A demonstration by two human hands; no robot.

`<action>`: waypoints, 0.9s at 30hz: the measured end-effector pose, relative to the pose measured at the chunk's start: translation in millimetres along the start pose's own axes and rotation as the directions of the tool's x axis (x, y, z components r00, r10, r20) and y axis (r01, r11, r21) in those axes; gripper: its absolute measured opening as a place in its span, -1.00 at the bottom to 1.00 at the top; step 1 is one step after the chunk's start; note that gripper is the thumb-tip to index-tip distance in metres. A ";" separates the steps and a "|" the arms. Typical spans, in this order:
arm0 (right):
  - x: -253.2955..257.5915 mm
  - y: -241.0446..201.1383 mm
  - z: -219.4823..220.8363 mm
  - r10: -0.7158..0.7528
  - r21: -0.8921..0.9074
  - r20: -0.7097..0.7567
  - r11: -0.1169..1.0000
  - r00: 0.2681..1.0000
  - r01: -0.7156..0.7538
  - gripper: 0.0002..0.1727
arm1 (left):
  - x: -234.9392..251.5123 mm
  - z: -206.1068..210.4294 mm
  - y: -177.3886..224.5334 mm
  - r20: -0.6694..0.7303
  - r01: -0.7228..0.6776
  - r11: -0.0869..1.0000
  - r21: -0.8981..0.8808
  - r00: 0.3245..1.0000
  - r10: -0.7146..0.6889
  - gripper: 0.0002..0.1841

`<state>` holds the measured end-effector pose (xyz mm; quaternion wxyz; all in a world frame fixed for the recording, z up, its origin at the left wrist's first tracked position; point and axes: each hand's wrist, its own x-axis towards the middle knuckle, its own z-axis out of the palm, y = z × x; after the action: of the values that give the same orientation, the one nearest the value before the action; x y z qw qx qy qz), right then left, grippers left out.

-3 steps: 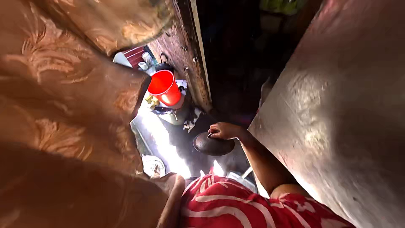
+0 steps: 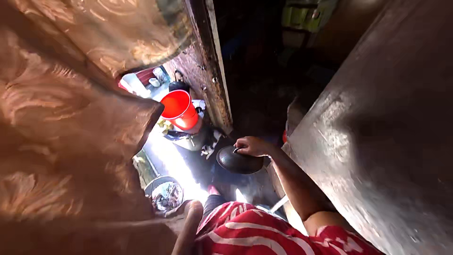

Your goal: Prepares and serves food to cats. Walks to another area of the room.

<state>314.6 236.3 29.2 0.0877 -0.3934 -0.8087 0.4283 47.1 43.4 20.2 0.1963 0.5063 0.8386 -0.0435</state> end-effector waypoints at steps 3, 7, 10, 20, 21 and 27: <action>14.7 25.2 -48.2 0.011 0.071 -0.162 0.997 0.987 0.001 -0.62 | 16.0 -133.9 79.5 0.195 0.316 0.860 -0.402 0.947 -0.257 -0.77; 33.4 69.4 -92.9 0.091 0.160 -0.336 0.986 0.938 -0.039 -0.63 | 211.2 -65.2 20.4 -0.004 -0.007 0.137 -0.991 1.000 0.020 -0.69; 41.1 103.4 -114.4 0.231 0.153 -0.461 0.972 0.857 -0.180 -0.63 | 326.8 -33.1 60.0 0.112 0.074 0.214 -0.974 0.978 0.175 -0.61; 5.8 147.0 -142.0 0.699 0.425 -0.623 0.679 0.350 -0.598 -0.55 | 440.7 -63.7 314.2 0.286 0.084 0.358 -0.930 0.776 0.562 -0.65; 5.0 148.5 -141.9 0.722 0.473 -0.619 0.657 0.309 -0.587 -0.54 | 447.0 -68.6 334.4 0.290 0.076 0.361 -0.930 0.756 0.587 -0.65; 31.5 157.4 -173.7 0.771 0.716 -0.635 0.565 -0.049 -0.409 -0.60 | 470.1 -88.7 437.4 0.273 0.062 0.328 -0.943 0.707 0.652 -0.63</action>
<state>464.8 418.0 10.4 0.3980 -0.8523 -0.2527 0.2265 207.8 670.2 -18.7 0.7056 0.4224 0.4850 0.2973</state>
